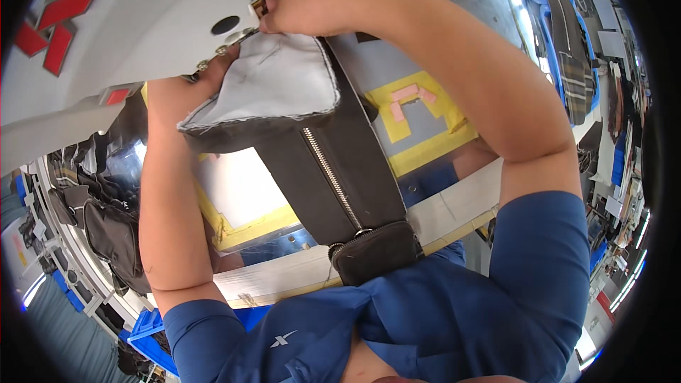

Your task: Sewing pieces of leather and lining together using an industrial sewing machine to construct garment or accessory components.

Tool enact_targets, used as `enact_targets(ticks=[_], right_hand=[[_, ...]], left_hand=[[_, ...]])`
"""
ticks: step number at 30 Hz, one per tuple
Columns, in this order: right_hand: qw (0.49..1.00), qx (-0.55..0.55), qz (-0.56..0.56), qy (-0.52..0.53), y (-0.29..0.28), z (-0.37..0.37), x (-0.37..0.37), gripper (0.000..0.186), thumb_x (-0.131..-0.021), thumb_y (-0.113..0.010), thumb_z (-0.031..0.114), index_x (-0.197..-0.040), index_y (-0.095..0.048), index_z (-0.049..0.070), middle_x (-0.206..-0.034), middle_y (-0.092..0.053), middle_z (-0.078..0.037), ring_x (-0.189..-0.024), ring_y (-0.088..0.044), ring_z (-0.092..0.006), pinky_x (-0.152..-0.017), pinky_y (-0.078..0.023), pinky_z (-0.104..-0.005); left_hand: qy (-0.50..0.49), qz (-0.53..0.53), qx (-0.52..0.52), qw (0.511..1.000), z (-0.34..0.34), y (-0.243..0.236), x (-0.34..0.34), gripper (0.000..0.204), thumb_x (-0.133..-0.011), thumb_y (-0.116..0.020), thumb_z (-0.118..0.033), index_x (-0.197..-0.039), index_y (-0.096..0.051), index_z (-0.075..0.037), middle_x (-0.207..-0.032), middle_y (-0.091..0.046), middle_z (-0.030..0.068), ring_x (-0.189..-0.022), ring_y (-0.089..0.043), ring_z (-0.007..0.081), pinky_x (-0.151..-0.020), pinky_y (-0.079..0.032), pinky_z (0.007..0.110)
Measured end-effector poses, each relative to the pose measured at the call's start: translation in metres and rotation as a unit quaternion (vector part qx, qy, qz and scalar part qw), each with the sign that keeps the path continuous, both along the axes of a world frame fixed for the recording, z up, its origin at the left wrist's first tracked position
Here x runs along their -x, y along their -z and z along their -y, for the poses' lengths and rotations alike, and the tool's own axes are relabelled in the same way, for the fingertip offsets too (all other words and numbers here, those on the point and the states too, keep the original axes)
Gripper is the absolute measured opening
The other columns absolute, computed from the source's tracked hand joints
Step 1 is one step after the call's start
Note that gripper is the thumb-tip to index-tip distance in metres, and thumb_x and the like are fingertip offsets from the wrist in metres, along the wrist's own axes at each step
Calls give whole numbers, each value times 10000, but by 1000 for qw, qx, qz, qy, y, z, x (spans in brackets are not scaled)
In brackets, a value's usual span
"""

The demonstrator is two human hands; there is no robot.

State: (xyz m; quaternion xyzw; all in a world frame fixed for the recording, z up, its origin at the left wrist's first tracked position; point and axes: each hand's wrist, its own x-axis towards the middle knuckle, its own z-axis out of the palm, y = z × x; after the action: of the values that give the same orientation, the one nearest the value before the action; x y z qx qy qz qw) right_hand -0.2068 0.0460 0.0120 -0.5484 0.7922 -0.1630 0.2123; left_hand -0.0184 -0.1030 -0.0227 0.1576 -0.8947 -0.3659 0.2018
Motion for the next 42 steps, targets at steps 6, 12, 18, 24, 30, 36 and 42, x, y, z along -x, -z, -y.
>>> enact_targets(ticks=[6,12,18,24,30,36,42], right_hand=[[999,35,-6,8,7,-6,0,312,-786,-687,235,-832,-770,-62,-818,-726,-281,-829,-737,-462,-729,-589,-529],[995,101,14,-8,22,-8,4,392,-865,-719,321,-854,-760,-70,-842,-728,-278,-857,-724,-475,-773,-579,-521],[995,97,-2,-5,19,-11,7,399,-877,-718,330,-861,-763,-65,-852,-729,-279,-860,-723,-478,-783,-581,-525],[998,58,-26,16,2,-18,1,241,-879,-739,228,-873,-693,-8,-789,-681,-234,-787,-660,-449,-724,-509,-524],[997,65,-28,24,-4,-25,0,257,-901,-743,221,-845,-707,-27,-782,-683,-238,-774,-662,-443,-717,-510,-510],[999,-12,-23,30,-15,-22,-2,243,-877,-758,210,-931,-736,-26,-817,-702,-241,-788,-675,-435,-707,-510,-506],[997,61,1,50,2,-25,1,312,-905,-764,275,-891,-771,-37,-847,-732,-257,-865,-722,-452,-770,-566,-512]], left_hand=[[-6,-27,57,998,-8,2,-2,331,-813,-880,-131,-1125,-793,-69,-1003,-803,103,-871,-757,257,-802,-586,354],[-61,29,60,996,-13,1,-5,300,-828,-868,-256,-1105,-809,-158,-915,-790,64,-790,-741,280,-737,-576,364],[-61,2,96,993,-10,11,-2,301,-818,-845,-228,-1106,-807,-151,-943,-791,82,-816,-751,287,-750,-584,376],[-37,-37,105,993,-11,10,1,328,-767,-938,-54,-1064,-804,-21,-1023,-805,92,-923,-760,216,-854,-591,357],[-43,-34,59,997,-19,5,1,335,-778,-934,-42,-1083,-798,-15,-1026,-806,87,-919,-759,208,-848,-593,357],[-54,31,39,997,-14,7,-6,379,-868,-835,-334,-1180,-784,-126,-973,-795,93,-877,-756,258,-828,-578,361],[-46,189,42,980,-2,5,-14,552,-947,-725,-541,-1348,-725,-161,-1131,-793,154,-1063,-759,331,-933,-573,397]])
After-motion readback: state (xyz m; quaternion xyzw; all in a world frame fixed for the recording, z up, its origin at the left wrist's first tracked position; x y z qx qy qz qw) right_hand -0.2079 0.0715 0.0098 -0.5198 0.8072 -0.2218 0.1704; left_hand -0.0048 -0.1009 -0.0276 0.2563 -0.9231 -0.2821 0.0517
